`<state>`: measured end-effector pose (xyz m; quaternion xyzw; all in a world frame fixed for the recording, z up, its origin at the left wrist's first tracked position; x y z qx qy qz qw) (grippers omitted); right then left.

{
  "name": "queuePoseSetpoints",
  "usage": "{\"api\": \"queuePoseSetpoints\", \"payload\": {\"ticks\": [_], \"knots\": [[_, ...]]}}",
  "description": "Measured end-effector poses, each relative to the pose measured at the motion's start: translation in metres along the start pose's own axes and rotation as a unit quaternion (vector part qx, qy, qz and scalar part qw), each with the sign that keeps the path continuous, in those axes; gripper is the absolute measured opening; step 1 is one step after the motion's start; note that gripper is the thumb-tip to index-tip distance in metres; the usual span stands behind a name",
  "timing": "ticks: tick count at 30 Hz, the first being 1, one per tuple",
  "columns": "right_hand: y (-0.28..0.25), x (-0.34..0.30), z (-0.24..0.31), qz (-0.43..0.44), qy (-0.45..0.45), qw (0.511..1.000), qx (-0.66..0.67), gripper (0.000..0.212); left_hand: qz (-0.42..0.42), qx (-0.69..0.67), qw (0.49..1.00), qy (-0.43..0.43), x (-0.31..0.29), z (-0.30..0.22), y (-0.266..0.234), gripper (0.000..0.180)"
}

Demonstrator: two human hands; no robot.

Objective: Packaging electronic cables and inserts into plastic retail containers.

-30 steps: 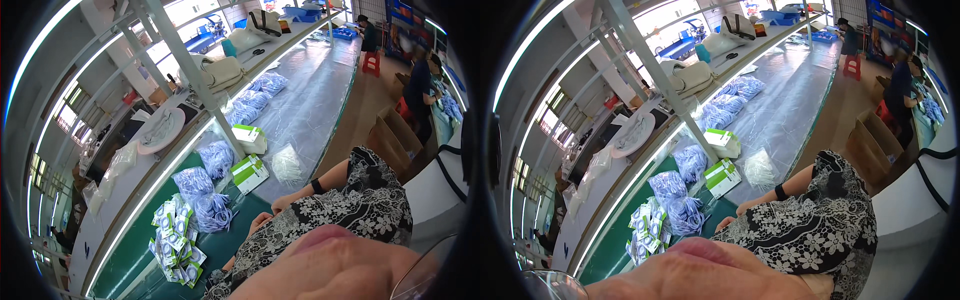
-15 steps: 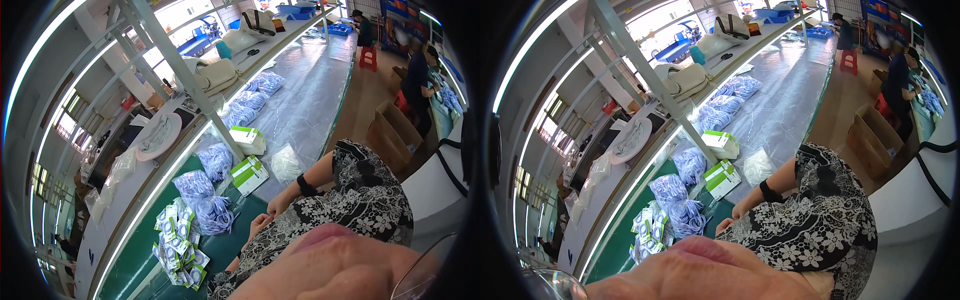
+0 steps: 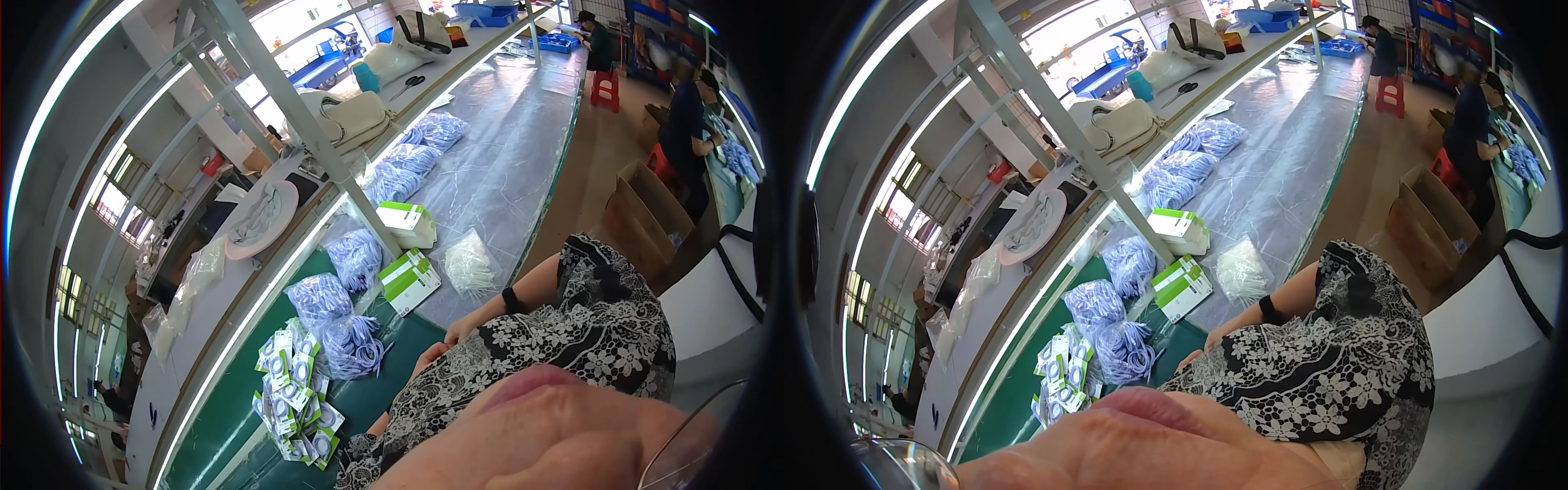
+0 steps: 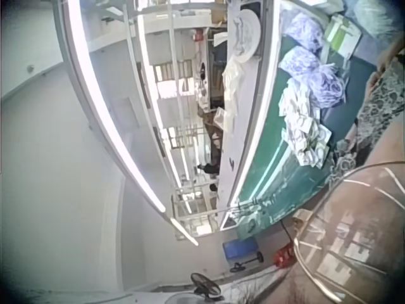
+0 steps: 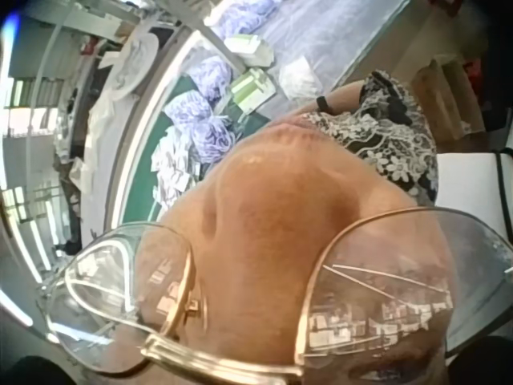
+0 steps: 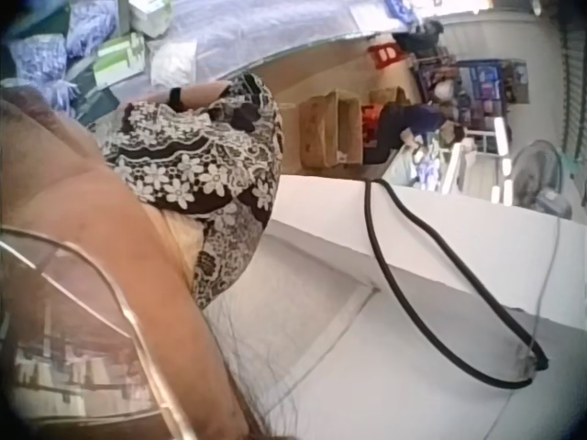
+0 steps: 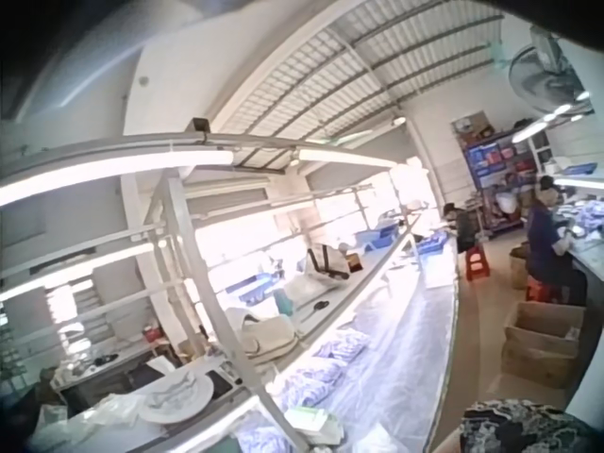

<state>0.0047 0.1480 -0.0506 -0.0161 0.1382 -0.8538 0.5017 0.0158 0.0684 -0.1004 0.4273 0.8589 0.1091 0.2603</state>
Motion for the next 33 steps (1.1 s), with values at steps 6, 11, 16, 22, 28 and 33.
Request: {"api": "queuePoseSetpoints", "payload": {"ticks": [6,11,16,22,28,33], "knots": [[-0.024,0.012,-0.032,-0.059,0.02,0.997,0.052,0.023,-0.071,0.158,0.984,0.035,0.003,-0.045,-0.024,0.02],[-0.142,-0.002,0.091,-0.448,-0.174,0.848,-0.224,0.021,-0.329,0.063,0.889,0.313,-0.051,-0.11,-0.179,0.031],[-0.174,-0.001,0.174,-0.538,-0.205,0.769,-0.278,0.014,-0.039,-0.184,0.909,0.372,-0.017,-0.19,-0.019,0.046],[-0.167,-0.006,0.197,-0.551,-0.252,0.721,-0.337,0.02,-0.203,-0.11,0.865,0.445,-0.021,-0.237,0.004,0.039],[-0.165,0.005,0.186,-0.503,-0.277,0.779,-0.251,0.041,-0.198,-0.096,0.871,0.439,-0.026,-0.239,0.009,0.034],[-0.176,0.012,0.154,-0.483,-0.187,0.834,-0.191,0.038,-0.267,-0.054,0.869,0.412,-0.021,-0.232,0.002,0.036]]}}
Point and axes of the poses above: each hand's wrist, its own x-axis towards the middle knuckle, its own y-axis out of the palm, z = x × y, the point moved 9 cm from there along x, towards the middle knuckle, and after that the axes turned 5 degrees about -y, right-handed, at the moved point
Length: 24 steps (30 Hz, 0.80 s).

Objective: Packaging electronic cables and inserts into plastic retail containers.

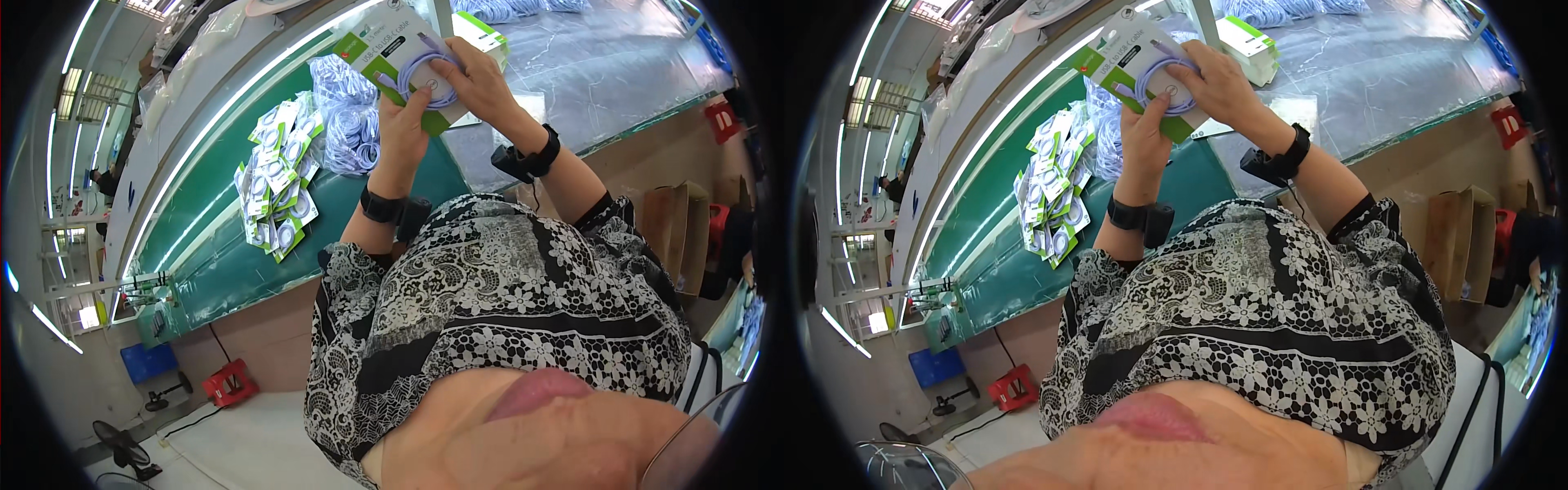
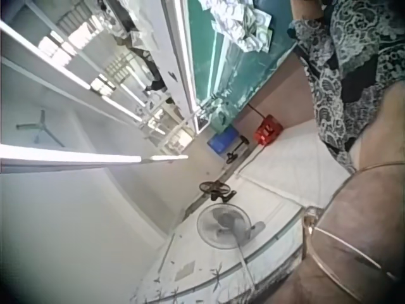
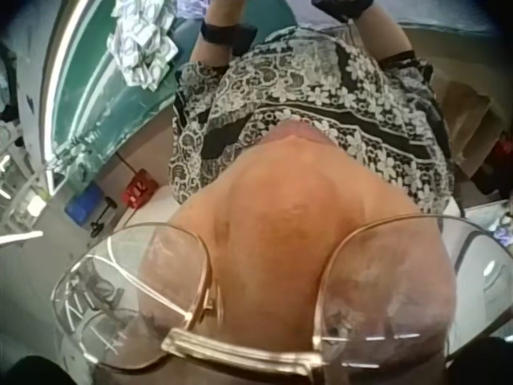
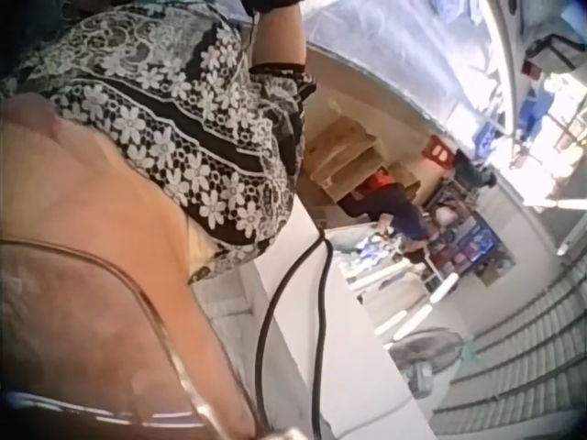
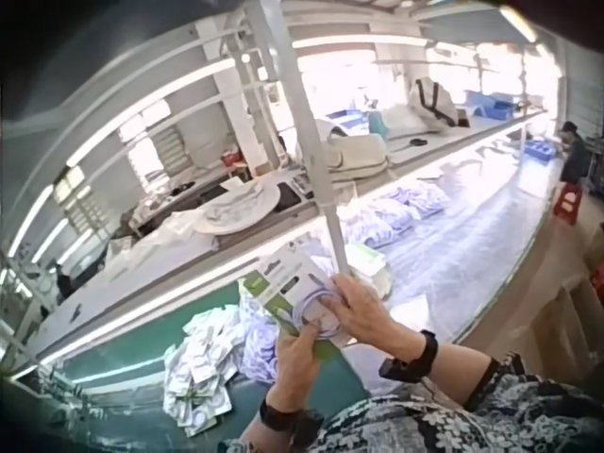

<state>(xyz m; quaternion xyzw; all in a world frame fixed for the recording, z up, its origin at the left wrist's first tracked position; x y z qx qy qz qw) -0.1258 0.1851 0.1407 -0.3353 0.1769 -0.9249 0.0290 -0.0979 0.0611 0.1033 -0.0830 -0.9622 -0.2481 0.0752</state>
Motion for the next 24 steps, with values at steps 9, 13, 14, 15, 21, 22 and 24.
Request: {"api": "queuePoseSetpoints", "payload": {"ticks": [9,13,14,15,21,22,24], "knots": [[0.013,0.007,-0.039,0.073,0.125,0.937,0.318,0.036,0.001,0.116,0.991,-0.065,0.004,0.01,-0.007,0.031],[0.024,0.003,-0.069,0.059,0.127,0.958,0.25,0.035,0.016,0.131,0.99,-0.059,0.003,0.017,-0.004,0.031],[0.02,0.003,-0.069,0.036,0.106,0.974,0.195,0.034,0.009,0.135,0.99,-0.045,0.003,0.018,-0.007,0.031],[0.015,0.004,-0.067,0.013,0.085,0.987,0.139,0.033,0.002,0.139,0.99,-0.031,0.003,0.018,-0.009,0.03],[0.044,-0.005,-0.076,0.14,0.188,0.88,0.413,0.037,0.01,0.049,0.993,-0.104,0.004,0.037,-0.024,0.03],[0.041,-0.004,-0.078,0.138,0.187,0.881,0.413,0.037,0.013,0.051,0.993,-0.105,0.007,0.038,-0.027,0.03],[0.039,-0.01,-0.084,0.108,0.257,0.838,0.469,0.041,0.018,0.039,0.993,-0.112,0.006,0.037,-0.025,0.031]]}}
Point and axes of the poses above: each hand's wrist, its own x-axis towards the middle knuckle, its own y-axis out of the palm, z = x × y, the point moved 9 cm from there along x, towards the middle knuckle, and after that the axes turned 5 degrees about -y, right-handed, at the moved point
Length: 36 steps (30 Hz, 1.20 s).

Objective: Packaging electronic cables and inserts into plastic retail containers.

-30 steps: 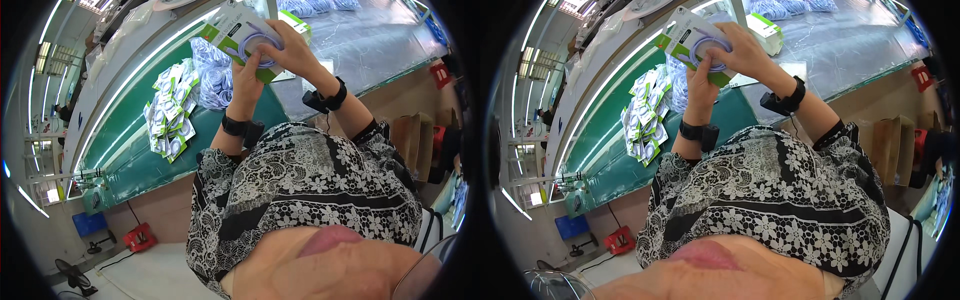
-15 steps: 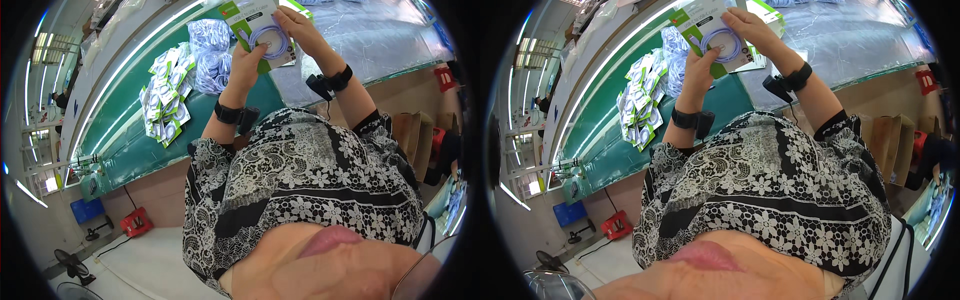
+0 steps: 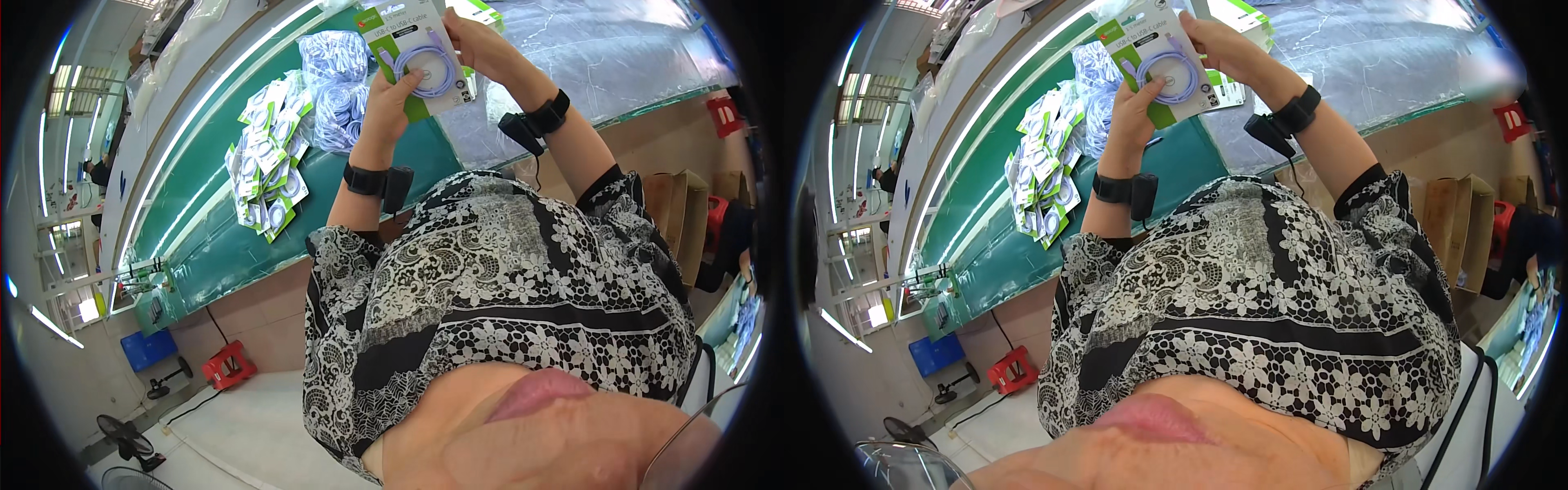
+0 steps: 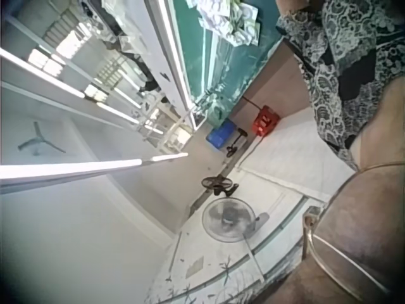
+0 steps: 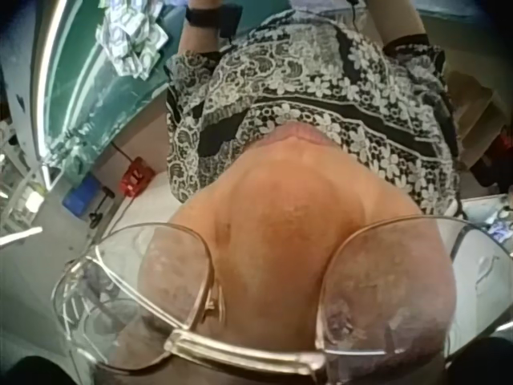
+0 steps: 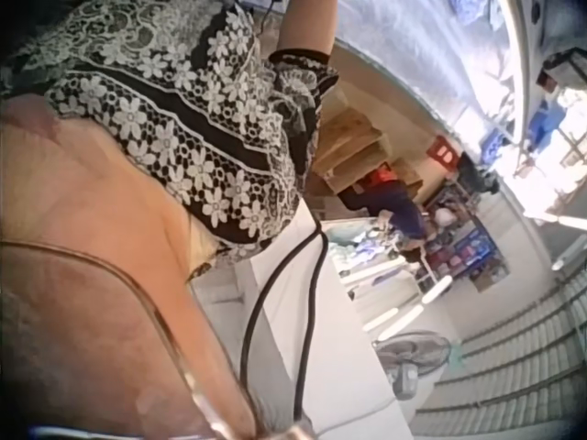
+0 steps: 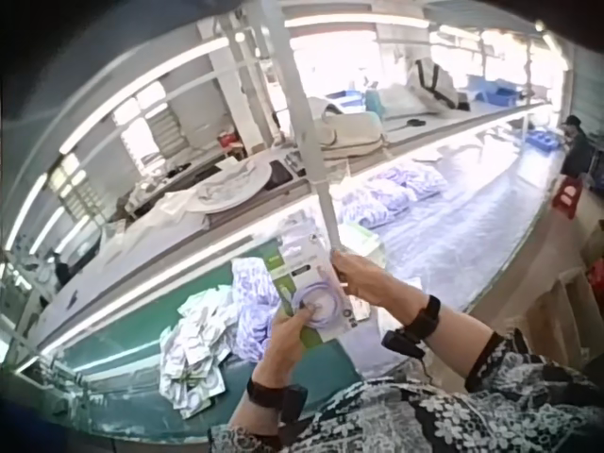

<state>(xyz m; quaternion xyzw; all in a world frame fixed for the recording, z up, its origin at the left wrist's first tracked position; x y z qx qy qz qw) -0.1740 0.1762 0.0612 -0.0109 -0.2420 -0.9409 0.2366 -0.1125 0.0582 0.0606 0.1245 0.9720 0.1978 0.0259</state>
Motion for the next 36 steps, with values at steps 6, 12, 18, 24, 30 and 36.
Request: {"api": "queuePoseSetpoints", "payload": {"ticks": [6,12,18,24,30,36], "knots": [[-0.006,0.004,-0.016,0.066,-0.026,0.984,-0.164,0.036,-0.003,0.039,0.999,0.004,0.005,0.007,-0.006,0.036],[-0.049,0.017,-0.077,-0.064,0.038,0.997,-0.033,0.03,-0.155,0.205,0.966,0.014,0.012,0.033,-0.064,0.054],[-0.029,0.018,-0.106,-0.016,0.071,0.996,0.052,0.037,-0.133,0.062,0.984,-0.1,-0.023,0.072,-0.074,0.036],[-0.041,-0.01,-0.116,-0.161,0.034,0.974,-0.157,0.041,-0.215,0.032,0.975,-0.046,-0.052,0.078,-0.122,0.023],[0.094,-0.018,-0.038,0.134,-0.376,0.725,-0.561,0.044,-0.208,0.035,0.975,-0.075,-0.076,0.079,-0.106,0.018],[0.105,-0.013,-0.027,0.301,-0.353,0.718,-0.519,0.038,-0.225,0.212,0.949,-0.066,-0.089,0.073,-0.11,0.015]]}}
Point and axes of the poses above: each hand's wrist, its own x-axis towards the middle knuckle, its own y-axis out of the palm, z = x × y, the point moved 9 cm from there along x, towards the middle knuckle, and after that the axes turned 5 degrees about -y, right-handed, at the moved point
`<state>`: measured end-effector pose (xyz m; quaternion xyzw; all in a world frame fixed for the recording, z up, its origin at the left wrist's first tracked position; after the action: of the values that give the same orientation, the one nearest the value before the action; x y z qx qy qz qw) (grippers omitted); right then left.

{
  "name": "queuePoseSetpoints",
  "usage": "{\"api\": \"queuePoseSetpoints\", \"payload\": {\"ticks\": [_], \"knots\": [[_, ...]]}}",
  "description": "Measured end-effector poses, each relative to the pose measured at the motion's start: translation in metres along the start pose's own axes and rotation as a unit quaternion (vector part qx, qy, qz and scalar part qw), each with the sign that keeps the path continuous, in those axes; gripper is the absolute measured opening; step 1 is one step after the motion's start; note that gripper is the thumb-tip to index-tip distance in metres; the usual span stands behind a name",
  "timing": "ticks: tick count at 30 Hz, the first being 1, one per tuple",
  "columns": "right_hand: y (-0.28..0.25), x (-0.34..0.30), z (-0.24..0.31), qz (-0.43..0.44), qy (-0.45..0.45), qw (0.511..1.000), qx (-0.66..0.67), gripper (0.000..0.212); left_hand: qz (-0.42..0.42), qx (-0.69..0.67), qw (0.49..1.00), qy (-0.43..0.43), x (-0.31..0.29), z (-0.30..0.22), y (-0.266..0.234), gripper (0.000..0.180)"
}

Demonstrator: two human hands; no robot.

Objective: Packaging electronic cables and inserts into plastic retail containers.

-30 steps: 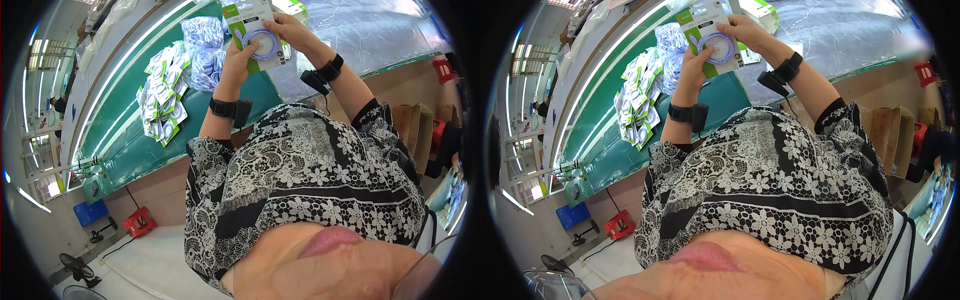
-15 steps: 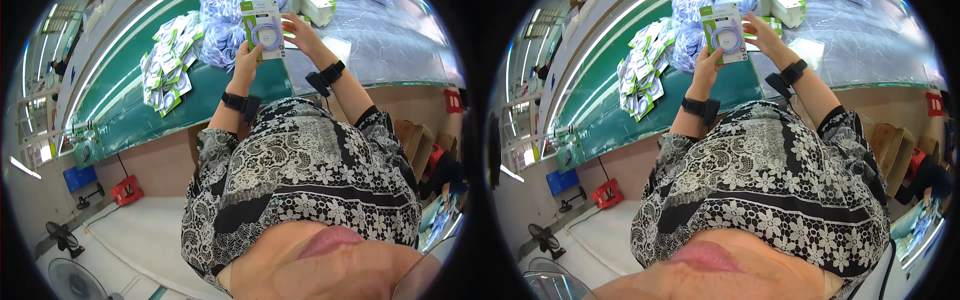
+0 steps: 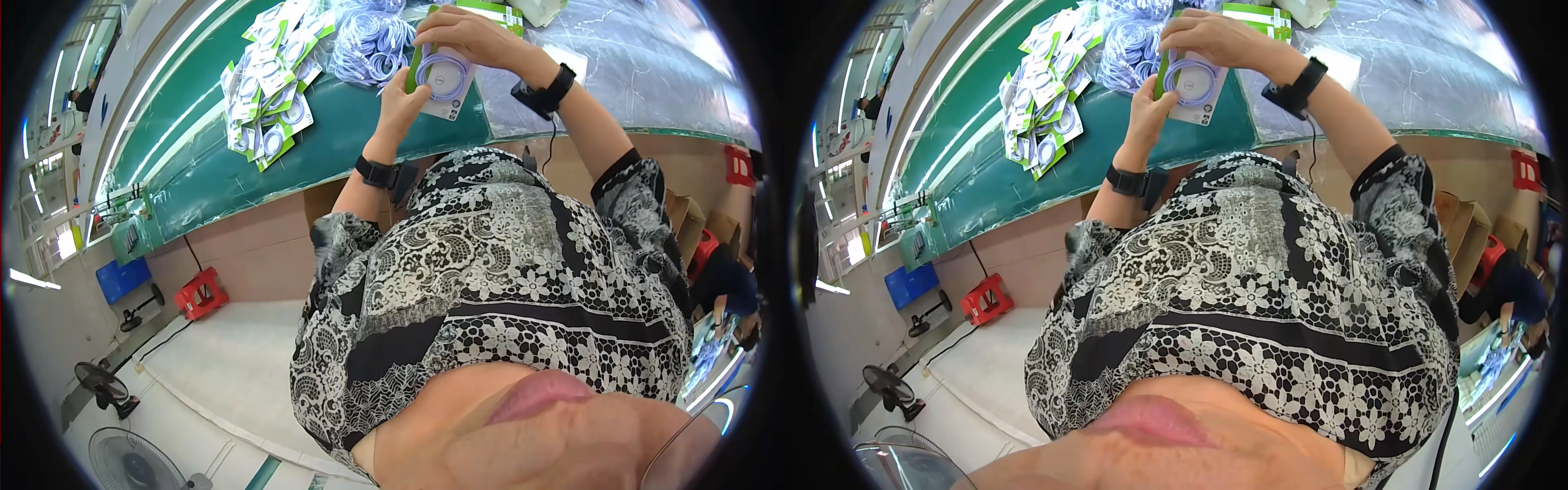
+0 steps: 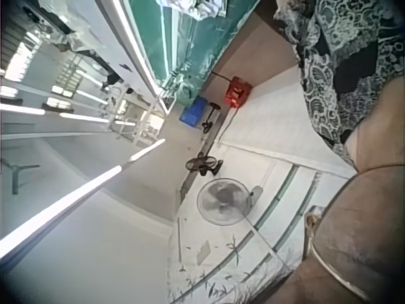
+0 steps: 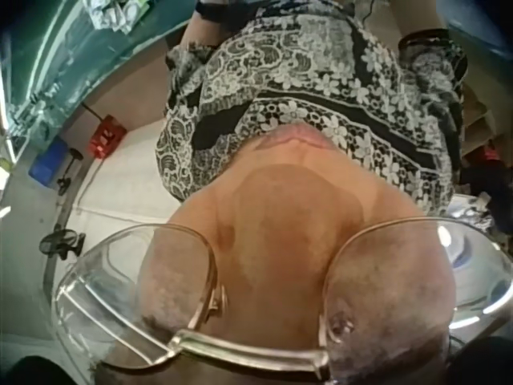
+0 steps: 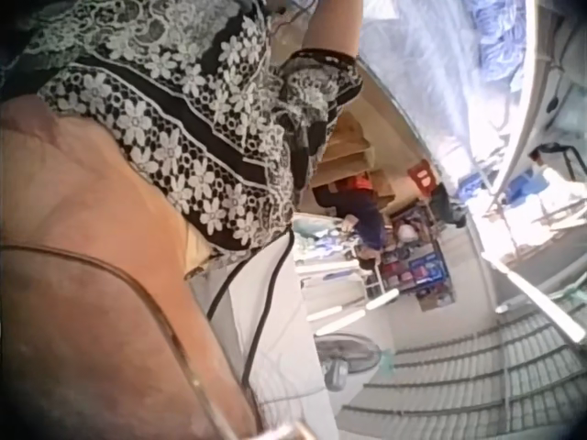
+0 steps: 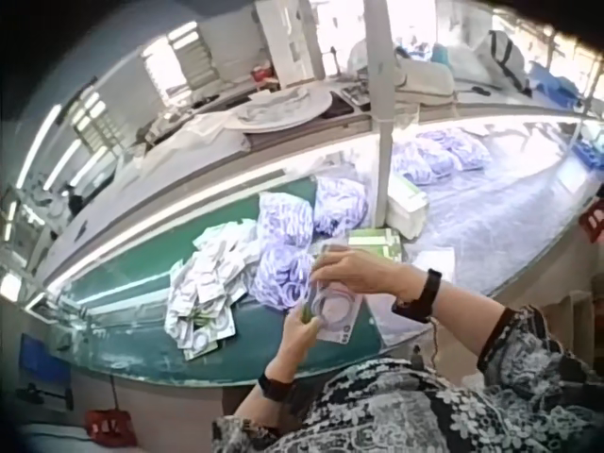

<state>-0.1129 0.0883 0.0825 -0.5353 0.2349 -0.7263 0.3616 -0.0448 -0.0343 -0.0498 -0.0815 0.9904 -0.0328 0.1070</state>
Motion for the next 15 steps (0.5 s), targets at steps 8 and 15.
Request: {"api": "queuePoseSetpoints", "payload": {"ticks": [8,15], "knots": [[-0.024,0.011,0.049,0.112,-0.077,0.987,-0.081,0.017,0.005,0.167,0.98,0.104,-0.02,-0.052,0.012,0.024],[-0.009,-0.009,0.057,0.104,-0.085,0.97,-0.202,0.022,0.005,0.228,0.957,0.18,-0.034,-0.071,0.021,0.03]]}}
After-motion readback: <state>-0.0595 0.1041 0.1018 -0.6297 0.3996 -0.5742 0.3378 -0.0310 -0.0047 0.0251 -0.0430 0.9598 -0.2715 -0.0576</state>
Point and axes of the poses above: each hand's wrist, its own x-axis towards the middle knuckle, its own y-axis out of the palm, z = x × y, the point moved 9 cm from there along x, towards the middle knuckle, and after that the axes turned 5 degrees about -y, right-handed, at the moved point
